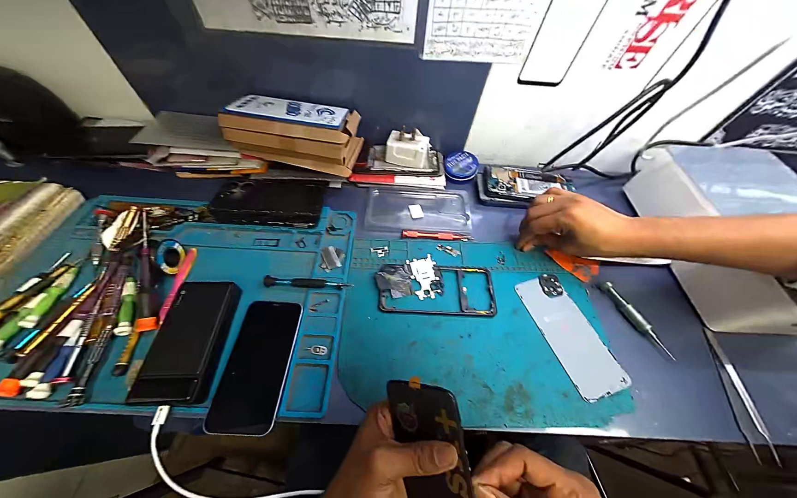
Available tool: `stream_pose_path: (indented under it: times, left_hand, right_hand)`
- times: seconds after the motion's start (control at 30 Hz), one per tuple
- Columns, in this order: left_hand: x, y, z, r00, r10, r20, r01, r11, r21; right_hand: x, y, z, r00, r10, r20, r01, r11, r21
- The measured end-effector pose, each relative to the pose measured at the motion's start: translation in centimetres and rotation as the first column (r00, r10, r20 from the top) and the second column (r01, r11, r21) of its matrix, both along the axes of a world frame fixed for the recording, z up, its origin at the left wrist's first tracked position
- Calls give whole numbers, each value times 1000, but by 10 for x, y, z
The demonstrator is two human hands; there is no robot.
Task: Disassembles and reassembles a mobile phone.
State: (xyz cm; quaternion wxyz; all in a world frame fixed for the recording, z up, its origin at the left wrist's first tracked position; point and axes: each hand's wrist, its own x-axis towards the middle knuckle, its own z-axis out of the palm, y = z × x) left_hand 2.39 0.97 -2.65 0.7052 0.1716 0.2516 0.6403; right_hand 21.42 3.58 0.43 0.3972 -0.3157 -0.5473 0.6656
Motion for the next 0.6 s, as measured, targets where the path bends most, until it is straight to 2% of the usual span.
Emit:
stream_pose_path:
  times: [0.6]
  left_hand:
    - [0, -1, 3, 1000, 0, 8, 0, 999, -41]
  right_hand:
    - [0, -2, 6, 1000, -14, 23, 14, 1000, 13]
